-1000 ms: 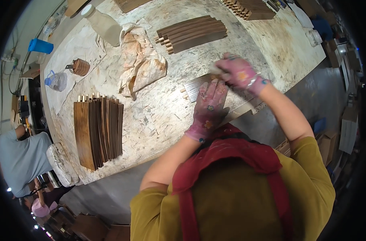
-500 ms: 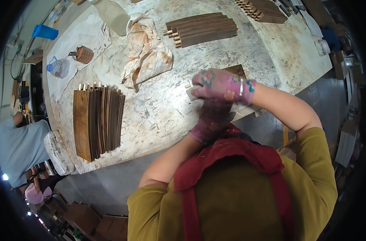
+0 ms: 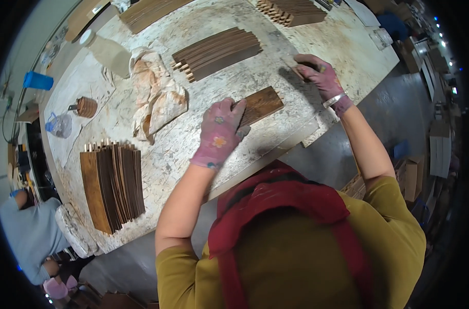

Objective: The person uses a small block to sand the flat surfaces and edges of several wooden boards one by one, before picking up a small circular object to sand as well.

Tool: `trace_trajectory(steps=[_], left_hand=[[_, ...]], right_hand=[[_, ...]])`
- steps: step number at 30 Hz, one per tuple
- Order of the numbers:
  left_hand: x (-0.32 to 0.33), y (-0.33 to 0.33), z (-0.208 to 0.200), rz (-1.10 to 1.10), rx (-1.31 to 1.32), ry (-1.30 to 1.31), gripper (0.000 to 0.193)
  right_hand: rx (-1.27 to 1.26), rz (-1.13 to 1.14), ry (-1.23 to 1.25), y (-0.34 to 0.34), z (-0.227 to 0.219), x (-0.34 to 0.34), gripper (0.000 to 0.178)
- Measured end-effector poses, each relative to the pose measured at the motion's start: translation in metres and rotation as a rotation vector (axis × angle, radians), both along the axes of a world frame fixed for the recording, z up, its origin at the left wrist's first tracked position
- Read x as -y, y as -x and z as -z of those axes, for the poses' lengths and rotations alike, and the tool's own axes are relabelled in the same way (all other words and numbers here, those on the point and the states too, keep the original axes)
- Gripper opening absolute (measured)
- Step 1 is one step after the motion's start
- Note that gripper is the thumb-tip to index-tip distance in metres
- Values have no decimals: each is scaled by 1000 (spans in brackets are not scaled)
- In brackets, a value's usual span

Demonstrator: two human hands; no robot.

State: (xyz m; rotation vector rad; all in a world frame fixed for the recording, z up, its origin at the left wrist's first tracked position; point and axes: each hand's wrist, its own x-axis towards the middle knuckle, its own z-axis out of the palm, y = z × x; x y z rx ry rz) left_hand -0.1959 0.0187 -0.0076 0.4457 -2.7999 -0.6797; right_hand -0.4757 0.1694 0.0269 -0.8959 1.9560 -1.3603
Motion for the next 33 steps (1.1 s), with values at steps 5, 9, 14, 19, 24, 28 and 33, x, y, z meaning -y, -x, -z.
trace_trajectory(steps=[5, 9, 14, 19, 24, 28, 33], left_hand=[[40, 13, -38, 90, 419, -412, 47], [46, 11, -12, -28, 190, -26, 60], [16, 3, 7, -58, 101, 0, 67], [2, -8, 8, -68, 70, -30, 69], [-1, -7, 4, -76, 75, -7, 66], [1, -4, -1, -55, 93, -7, 63], [45, -2, 9, 112, 130, -173, 58]], right_hand=[[128, 141, -8, -4, 14, -42, 35], [458, 131, 15, -30, 23, -29, 34], [219, 18, -46, -29, 46, 9, 42], [-141, -82, -86, -37, 54, 39, 42], [-351, -141, -94, -49, 52, 34, 43], [-366, -253, -190, -54, 28, -19, 40], [-511, -375, -26, -100, 17, -42, 30]])
